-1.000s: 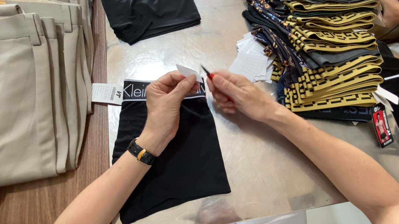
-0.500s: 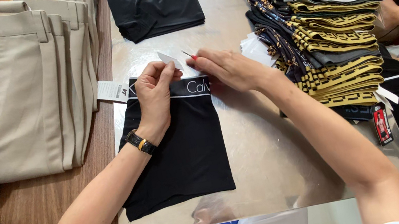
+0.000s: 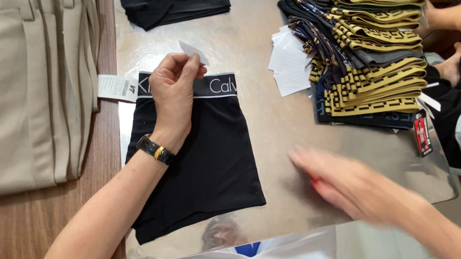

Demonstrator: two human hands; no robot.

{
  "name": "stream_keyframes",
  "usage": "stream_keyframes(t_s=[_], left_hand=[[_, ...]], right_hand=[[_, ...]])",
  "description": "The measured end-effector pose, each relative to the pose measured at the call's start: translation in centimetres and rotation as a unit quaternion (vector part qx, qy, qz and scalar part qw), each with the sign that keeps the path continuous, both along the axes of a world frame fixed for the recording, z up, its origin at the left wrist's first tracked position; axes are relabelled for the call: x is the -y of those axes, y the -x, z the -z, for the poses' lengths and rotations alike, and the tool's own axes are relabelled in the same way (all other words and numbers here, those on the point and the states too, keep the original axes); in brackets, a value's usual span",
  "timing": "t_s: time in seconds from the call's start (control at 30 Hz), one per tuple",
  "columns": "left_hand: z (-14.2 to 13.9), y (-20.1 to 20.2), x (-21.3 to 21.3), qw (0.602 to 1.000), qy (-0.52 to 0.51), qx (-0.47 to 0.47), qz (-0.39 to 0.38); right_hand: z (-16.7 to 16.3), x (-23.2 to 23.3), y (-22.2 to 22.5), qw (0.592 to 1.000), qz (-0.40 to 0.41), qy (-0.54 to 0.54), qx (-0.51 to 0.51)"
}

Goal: The person uses a red tagging gun to attach paper tags to the waistbands of black boxer briefs laid on the table, working one garment at a time and setting finished pieces aside. The person occasionally repositions the underwear and reaches for new tags from a pile.

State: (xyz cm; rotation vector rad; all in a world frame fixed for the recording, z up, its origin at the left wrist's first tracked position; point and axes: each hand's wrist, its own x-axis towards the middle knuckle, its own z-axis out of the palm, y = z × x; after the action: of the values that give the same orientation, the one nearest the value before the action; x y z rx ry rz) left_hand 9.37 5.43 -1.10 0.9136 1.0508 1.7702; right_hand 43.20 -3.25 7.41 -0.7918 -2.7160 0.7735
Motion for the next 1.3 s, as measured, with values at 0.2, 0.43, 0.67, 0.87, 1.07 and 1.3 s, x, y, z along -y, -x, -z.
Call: stream_keyframes(t_s=[0.2,0.43,0.67,0.87,1.07,1.3], left_hand=[[-0.2,0.0,-0.5,1.000,-0.001,-0.003,0.009],[-0.9,-0.7,0.3,1.000,-0.011,-0.012,0.013],[-0.7,-0.5,0.2,1.000,-0.012,-0.014,0.015],[-0.8,-0.9,-0.2,0.999,-0.001,-0.030,0.020],[-0.8,-1.2,0.0,0.999,-0.006,-0.023,0.031],[-0.1,-1.1,-0.2,0.999,-0.011,-0.029,0.035]], right_hand=[[-3.3,2.7,-6.1,0.983,0.057,0.164,0.065],[1.3,-7.3,6.3,0.990,0.033,-0.138,0.001],[-1.7,-5.0,7.4,0.990,0.077,-0.102,0.067],[0.7,-6.4,1.7,0.948,0.304,-0.020,-0.096],[4.9,-9.8,3.6,0.935,0.287,-0.201,-0.049],[5.9,-11.8,4.0,0.941,0.290,-0.176,-0.015]])
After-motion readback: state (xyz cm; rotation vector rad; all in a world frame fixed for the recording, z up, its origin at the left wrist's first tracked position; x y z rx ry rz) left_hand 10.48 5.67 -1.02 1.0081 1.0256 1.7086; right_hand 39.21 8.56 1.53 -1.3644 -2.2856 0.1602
